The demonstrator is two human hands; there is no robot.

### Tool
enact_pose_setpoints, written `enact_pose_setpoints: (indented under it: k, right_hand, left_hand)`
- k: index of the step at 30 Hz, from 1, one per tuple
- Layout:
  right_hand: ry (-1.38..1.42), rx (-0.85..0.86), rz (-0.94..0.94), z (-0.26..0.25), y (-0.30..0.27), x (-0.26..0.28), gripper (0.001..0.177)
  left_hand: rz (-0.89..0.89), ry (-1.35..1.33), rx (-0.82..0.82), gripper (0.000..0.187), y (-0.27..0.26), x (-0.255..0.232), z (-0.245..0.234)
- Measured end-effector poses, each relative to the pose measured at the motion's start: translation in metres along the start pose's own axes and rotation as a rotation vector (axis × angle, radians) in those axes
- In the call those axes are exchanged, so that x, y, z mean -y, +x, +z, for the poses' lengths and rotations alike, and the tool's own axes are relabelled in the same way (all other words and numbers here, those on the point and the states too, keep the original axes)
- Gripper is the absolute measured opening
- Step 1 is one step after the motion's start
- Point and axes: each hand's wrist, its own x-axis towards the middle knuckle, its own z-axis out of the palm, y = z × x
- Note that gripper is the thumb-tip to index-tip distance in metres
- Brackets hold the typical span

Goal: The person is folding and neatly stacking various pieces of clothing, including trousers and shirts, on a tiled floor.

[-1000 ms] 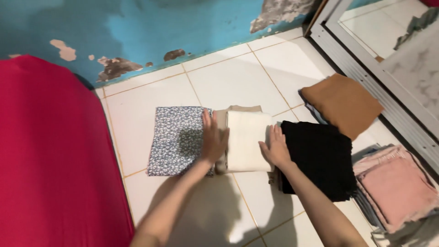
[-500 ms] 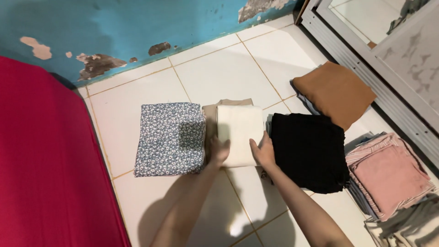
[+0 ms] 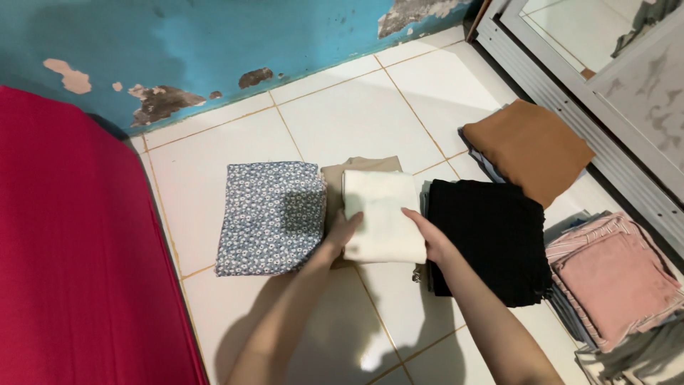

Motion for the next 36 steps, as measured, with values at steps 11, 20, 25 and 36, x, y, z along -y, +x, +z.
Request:
enact_pose_setpoints:
  k: [11, 20, 25, 36]
  right_hand:
    - [0.057, 0.08, -0.091, 0.0, -0.008, 0.014, 0.081]
    - [0.231, 0.19, -0.175, 0.024, 0.031, 0.01, 0.055]
    - [0.234, 0.263, -0.156, 0.091, -0.003, 0.027, 0.055]
    - [-0.066, 0.43, -0.206, 0.201, -0.057, 0.018, 0.088]
  left_hand:
    - [0.188, -0.097, -0.054, 0.093, -0.004, -0.057, -0.013]
    - [0.1, -0.456, 0.006, 0.07, -0.094, -0.159, -0.075]
    - [0.206, -0.413, 0.0, 0.097, -0.137, -0.181, -0.12]
    - [0.168, -0.43, -0.13, 0.091, -0.208, -0.172, -0.203]
